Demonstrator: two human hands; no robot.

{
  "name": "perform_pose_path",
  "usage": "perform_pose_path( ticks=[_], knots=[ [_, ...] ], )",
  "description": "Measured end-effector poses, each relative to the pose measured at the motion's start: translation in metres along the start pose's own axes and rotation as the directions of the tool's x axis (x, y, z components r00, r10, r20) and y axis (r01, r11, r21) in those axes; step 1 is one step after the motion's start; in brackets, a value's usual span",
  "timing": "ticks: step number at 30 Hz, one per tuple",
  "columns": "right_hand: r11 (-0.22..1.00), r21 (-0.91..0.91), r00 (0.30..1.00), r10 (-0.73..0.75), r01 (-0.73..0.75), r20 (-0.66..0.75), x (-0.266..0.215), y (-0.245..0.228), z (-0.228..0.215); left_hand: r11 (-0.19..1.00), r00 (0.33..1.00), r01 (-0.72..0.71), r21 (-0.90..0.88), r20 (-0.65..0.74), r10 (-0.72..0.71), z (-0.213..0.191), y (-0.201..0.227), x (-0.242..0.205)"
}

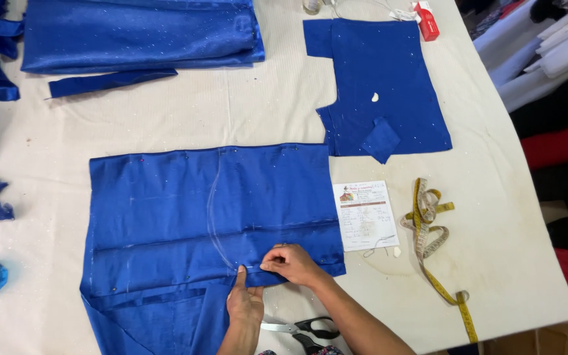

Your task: The person marks a blue fabric piece with chalk along a curved line, then uses scissors to cut the fabric along the marked line. The person also folds and adjusts the fabric during the process.

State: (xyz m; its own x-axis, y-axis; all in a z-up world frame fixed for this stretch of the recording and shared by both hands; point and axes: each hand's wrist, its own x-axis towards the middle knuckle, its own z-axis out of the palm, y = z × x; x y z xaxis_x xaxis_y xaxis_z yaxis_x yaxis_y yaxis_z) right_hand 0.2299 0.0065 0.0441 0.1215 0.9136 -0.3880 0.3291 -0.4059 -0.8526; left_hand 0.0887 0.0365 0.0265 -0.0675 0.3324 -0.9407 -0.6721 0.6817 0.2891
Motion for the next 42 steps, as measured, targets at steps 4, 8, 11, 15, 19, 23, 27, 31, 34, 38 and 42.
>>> perform_pose_path(
  ticks=[4,8,11,15,19,23,27,31,34,38,42],
  knots=[
    [0.997,-0.027,0.998,-0.066,0.066,-0.006,0.002,0.007,-0.001,0.998,0.998,-0.052,-0.045,0.026,0.054,-0.006,-0.016,0.028],
    [0.999,-0.034,0.996,-0.043,0.041,-0.080,-0.006,0.002,-0.003,0.992,0.997,-0.050,-0.120,0.053,0.057,-0.012,-0.023,0.034],
    [0.998,-0.036,0.942,0.041,-0.056,-0.334,-0.014,0.039,-0.016,0.991,0.999,-0.023,-0.132,0.040,0.029,-0.008,-0.015,0.024],
    [0.880,-0.250,0.704,0.124,-0.403,-0.699,-0.043,0.108,-0.056,0.993,0.998,0.034,-0.111,0.047,-0.029,-0.005,-0.006,0.005],
    [0.751,-0.103,0.609,0.438,-0.652,-0.661,-0.059,0.060,-0.065,0.993,0.997,0.060,-0.104,0.053,-0.054,-0.005,-0.002,-0.003],
    [0.691,-0.037,0.585,0.581,-0.722,-0.566,-0.053,0.053,-0.063,0.993,0.994,0.077,-0.095,0.082,-0.069,-0.006,0.002,-0.011],
    [0.718,-0.074,0.657,0.583,-0.692,-0.479,-0.053,0.047,-0.061,0.993,0.993,0.088,-0.076,0.086,-0.082,-0.008,0.005,-0.014],
    [0.770,-0.185,0.658,0.362,-0.610,-0.661,-0.060,0.075,-0.068,0.994,0.991,0.108,-0.019,0.086,-0.106,-0.013,0.002,-0.012],
    [0.728,-0.098,0.625,0.503,-0.679,-0.597,-0.063,0.075,-0.075,0.968,0.965,0.190,0.166,0.150,-0.215,-0.030,0.008,-0.022],
    [0.721,-0.038,0.597,0.543,-0.692,-0.591,-0.071,0.088,-0.079,0.811,0.794,0.101,0.576,0.445,-0.415,-0.076,0.061,-0.020],
    [0.759,-0.277,0.586,0.167,-0.590,-0.793,-0.086,0.097,-0.060,0.632,0.737,-0.652,0.419,0.547,0.397,-0.118,0.185,0.054]
  ],
)
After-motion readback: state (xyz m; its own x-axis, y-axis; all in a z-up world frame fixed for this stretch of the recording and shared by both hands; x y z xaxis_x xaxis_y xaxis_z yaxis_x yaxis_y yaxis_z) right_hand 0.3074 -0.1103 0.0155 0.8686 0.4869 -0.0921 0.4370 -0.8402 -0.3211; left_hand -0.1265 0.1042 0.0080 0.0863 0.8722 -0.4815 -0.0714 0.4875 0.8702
